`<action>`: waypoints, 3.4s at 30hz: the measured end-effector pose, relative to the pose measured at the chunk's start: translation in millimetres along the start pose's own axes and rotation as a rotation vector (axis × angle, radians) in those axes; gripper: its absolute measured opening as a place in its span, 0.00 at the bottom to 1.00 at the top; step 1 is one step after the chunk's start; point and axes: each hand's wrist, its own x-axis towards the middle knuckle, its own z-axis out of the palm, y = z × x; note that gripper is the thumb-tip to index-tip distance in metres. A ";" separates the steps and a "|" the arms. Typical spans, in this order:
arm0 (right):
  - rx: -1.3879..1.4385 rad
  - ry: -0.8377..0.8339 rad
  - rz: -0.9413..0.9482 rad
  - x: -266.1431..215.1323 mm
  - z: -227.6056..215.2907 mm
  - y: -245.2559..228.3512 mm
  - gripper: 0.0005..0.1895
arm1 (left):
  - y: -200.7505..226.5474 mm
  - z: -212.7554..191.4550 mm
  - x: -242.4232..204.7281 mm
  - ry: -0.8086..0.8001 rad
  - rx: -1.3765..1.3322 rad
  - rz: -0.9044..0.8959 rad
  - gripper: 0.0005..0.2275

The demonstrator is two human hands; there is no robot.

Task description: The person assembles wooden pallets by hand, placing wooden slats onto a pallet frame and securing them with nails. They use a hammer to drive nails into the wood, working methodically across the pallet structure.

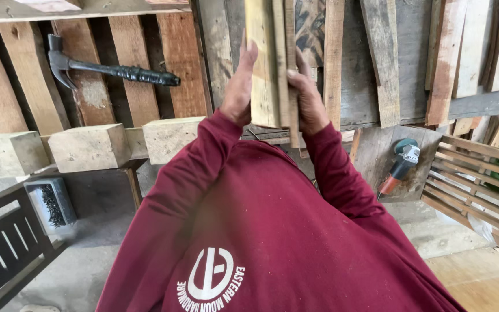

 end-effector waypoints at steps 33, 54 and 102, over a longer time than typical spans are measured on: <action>-0.173 0.298 0.160 -43.3 43.3 71.5 0.52 | -55.2 -93.2 -25.6 0.110 0.073 -0.407 0.19; -0.292 0.493 -0.194 -78.8 0.0 58.7 0.43 | -88.5 -24.4 -19.2 -0.017 0.043 -0.408 0.21; -1.044 -0.298 -0.270 -58.0 1.9 13.4 0.44 | -39.3 -55.0 -86.6 0.998 0.060 0.809 0.22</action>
